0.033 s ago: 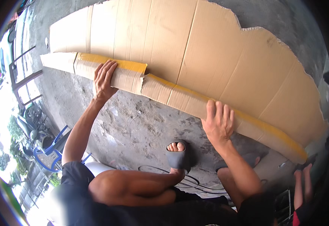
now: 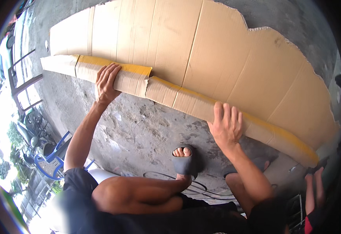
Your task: The person wraps a long object in bubble wrap and then encases it in a large piece of cardboard, securing the package with yellow tape. The person sits on the floor to perform the wrapping and taping.
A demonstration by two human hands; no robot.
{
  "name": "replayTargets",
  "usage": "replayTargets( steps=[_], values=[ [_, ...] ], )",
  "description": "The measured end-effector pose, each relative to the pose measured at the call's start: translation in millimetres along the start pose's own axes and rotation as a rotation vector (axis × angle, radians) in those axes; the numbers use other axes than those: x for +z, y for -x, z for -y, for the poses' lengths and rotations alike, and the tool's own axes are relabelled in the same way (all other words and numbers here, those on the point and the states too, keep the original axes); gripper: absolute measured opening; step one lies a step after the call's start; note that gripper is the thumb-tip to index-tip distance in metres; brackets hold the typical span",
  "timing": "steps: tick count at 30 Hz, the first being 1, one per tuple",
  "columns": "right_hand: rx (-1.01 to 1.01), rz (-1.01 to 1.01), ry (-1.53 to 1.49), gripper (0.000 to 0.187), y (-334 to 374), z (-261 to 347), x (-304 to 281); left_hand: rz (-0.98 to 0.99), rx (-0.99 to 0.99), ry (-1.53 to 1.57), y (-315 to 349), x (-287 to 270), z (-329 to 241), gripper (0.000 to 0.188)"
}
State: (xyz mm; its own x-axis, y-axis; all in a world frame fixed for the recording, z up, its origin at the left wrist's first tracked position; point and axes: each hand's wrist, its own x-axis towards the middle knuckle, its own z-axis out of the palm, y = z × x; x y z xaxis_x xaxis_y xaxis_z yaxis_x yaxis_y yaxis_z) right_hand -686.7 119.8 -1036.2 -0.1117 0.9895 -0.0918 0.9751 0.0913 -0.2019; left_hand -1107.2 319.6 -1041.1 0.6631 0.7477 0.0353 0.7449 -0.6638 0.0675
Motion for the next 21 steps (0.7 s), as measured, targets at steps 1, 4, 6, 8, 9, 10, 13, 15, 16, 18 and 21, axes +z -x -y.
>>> replayTargets(
  steps=[1, 4, 6, 8, 9, 10, 13, 15, 16, 18, 21],
  values=[
    [0.011, 0.031, -0.018, 0.083, -2, -1, -2, -0.094, 0.060, 0.068, -6, 6, 7, 0.055],
    [0.024, 0.038, -0.057, 0.075, -11, -4, -7, 0.092, 0.052, 0.160, -17, 2, 22, 0.052],
    [0.065, 0.079, -0.079, 0.077, -18, -5, -9, 0.203, 0.062, 0.249, -25, -5, 30, 0.055],
    [0.042, 0.052, -0.099, 0.078, -24, -6, -12, 0.265, 0.055, 0.247, -31, -12, 35, 0.058],
    [0.055, 0.047, -0.104, 0.079, -27, -9, -14, 0.283, 0.061, 0.247, -34, -13, 36, 0.059],
    [0.048, 0.083, -0.144, 0.079, -28, -8, -16, 0.320, 0.039, 0.254, -36, -15, 38, 0.065],
    [0.137, 0.238, -0.179, 0.082, -32, -12, -17, 0.481, -0.067, 0.104, -45, -8, 39, 0.070],
    [0.130, 0.209, -0.217, 0.087, -36, -15, -18, 0.395, 0.058, 0.273, -57, -5, 40, 0.072],
    [0.113, 0.231, -0.225, 0.088, -39, -19, -18, 0.408, 0.051, 0.303, -61, -6, 40, 0.072],
    [0.136, 0.345, -0.226, 0.091, -45, -21, -17, 0.534, 0.009, 0.296, -69, -7, 44, 0.072],
    [0.185, 0.453, -0.271, 0.100, -59, -24, -13, 0.638, -0.017, 0.264, -82, -8, 52, 0.075]
  ],
)
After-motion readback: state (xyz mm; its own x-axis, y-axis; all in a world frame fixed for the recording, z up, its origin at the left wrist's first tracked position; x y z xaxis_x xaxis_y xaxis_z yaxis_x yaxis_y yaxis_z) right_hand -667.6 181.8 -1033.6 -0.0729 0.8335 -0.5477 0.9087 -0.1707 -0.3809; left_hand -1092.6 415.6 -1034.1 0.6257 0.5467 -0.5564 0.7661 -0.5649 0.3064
